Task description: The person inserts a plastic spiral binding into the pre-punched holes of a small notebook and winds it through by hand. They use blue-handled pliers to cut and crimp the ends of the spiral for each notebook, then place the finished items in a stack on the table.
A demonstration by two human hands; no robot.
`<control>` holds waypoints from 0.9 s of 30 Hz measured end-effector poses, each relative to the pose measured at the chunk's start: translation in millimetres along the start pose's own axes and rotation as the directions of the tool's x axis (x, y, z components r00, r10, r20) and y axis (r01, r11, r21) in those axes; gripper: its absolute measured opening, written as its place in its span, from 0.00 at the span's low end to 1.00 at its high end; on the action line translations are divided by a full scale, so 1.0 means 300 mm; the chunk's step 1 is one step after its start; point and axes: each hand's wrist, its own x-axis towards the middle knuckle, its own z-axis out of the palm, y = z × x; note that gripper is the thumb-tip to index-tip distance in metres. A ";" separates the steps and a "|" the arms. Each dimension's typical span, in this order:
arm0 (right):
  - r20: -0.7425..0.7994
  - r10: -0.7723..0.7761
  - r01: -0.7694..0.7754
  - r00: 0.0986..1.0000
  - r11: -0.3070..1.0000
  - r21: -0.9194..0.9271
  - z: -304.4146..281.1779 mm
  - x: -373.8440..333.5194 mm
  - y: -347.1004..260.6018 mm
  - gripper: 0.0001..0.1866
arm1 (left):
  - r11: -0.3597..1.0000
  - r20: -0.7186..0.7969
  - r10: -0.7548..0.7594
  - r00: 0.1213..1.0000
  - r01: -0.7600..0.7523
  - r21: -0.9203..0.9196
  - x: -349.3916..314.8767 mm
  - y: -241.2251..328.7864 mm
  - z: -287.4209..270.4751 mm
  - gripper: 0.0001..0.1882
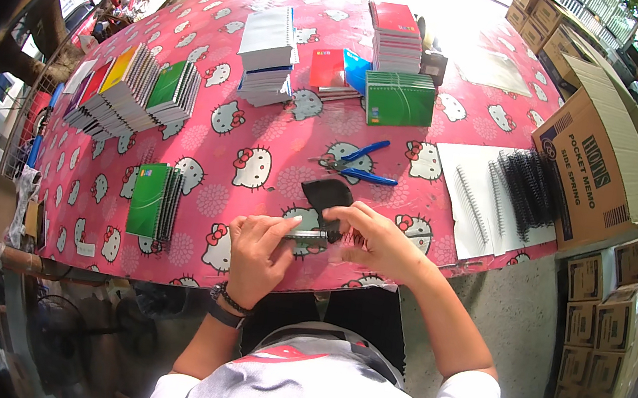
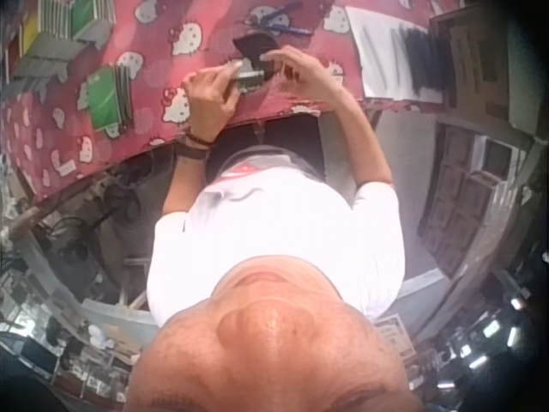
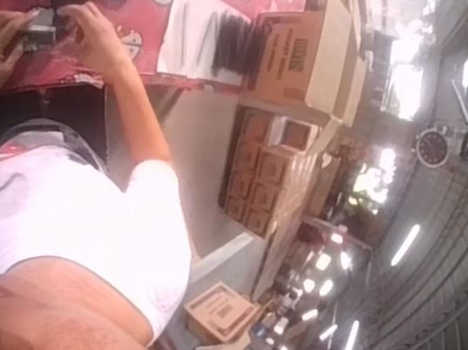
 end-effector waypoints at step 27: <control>0.222 -0.166 0.263 0.961 0.800 -0.540 0.023 0.197 0.216 0.41 | 0.992 0.131 0.116 0.985 -0.122 0.038 0.031 0.015 0.024 0.08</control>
